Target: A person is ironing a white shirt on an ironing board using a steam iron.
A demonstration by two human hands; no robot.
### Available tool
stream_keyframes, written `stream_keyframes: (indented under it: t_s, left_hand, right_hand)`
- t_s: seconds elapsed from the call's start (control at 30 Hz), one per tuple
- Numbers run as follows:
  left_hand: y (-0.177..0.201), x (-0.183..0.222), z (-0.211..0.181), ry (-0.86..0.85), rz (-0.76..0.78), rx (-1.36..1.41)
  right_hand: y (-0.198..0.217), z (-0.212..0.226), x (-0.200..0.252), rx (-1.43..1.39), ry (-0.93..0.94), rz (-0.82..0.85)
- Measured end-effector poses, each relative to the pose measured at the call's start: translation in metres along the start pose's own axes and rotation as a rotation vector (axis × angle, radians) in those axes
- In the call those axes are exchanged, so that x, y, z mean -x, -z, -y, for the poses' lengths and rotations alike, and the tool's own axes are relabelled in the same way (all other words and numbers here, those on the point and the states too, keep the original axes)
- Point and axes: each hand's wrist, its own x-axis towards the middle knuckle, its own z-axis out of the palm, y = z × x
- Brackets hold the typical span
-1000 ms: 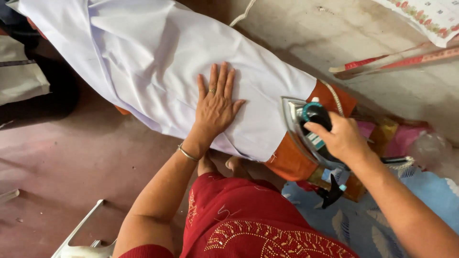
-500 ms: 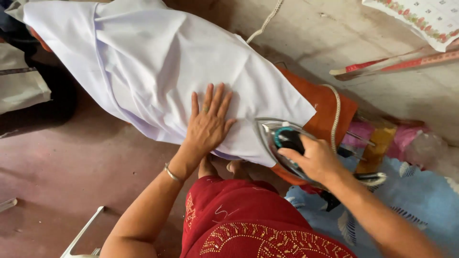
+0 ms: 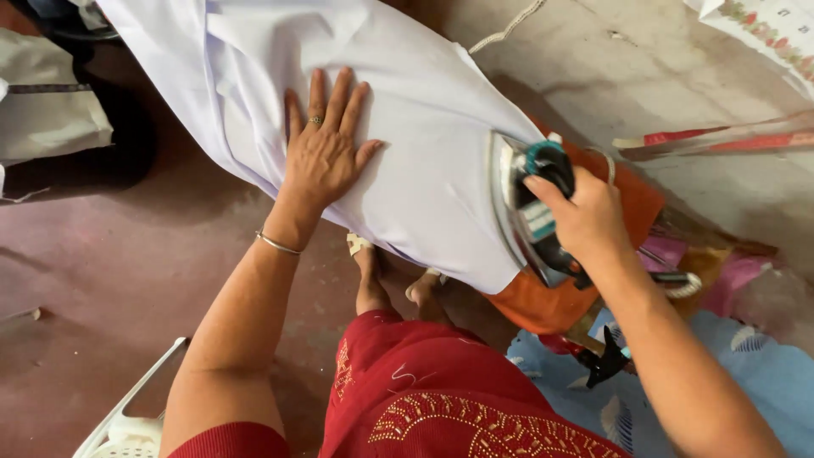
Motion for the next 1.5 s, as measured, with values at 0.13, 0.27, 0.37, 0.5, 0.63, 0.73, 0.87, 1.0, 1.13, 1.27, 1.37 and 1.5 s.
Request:
stream_keyframes:
  t_s: [0.13, 0.27, 0.37, 0.5, 0.63, 0.73, 0.87, 1.0, 1.13, 1.27, 1.37, 1.5]
  left_hand:
    - [-0.001, 0.006, -0.001, -0.012, 0.013, -0.005]
    - [-0.003, 0.009, 0.0, -0.002, 0.014, -0.023]
    - [-0.005, 0.007, 0.005, -0.038, -0.037, -0.017]
    - [-0.001, 0.007, 0.005, -0.043, -0.014, -0.013]
    - [-0.003, 0.011, 0.003, -0.07, -0.037, -0.018]
    - [-0.003, 0.01, 0.003, -0.075, -0.049, -0.024]
    - [-0.005, 0.005, 0.005, -0.098, -0.004, -0.09]
    - [-0.005, -0.023, 0.007, -0.28, -0.048, -0.032]
    - [-0.012, -0.06, 0.018, -0.378, 0.077, -0.136]
    - [-0.006, -0.071, 0.028, -0.41, 0.141, -0.125]
    - [-0.005, -0.069, 0.031, -0.43, 0.091, -0.132]
    - [-0.003, -0.069, 0.037, -0.419, 0.112, -0.087]
  right_hand:
    - [0.013, -0.034, 0.033, 0.086, -0.136, 0.019]
    - [0.012, -0.057, 0.047, 0.087, -0.212, 0.02]
    - [0.012, -0.031, 0.023, 0.101, -0.162, 0.01]
    - [0.009, -0.014, -0.026, 0.082, -0.002, -0.11]
    - [0.022, -0.038, -0.036, 0.109, 0.098, -0.127]
    - [0.04, -0.061, -0.025, 0.088, 0.016, -0.129]
    - [0.064, -0.115, 0.0, 0.114, -0.193, -0.168]
    - [0.083, -0.094, 0.03, 0.227, -0.299, -0.107]
    - [0.07, -0.061, 0.069, 0.335, -0.283, 0.041]
    - [0.015, 0.0, 0.098, 0.438, -0.34, 0.379]
    - [-0.034, 0.015, 0.097, 0.177, -0.235, 0.372]
    - [-0.051, 0.055, 0.08, 0.16, -0.22, 0.264]
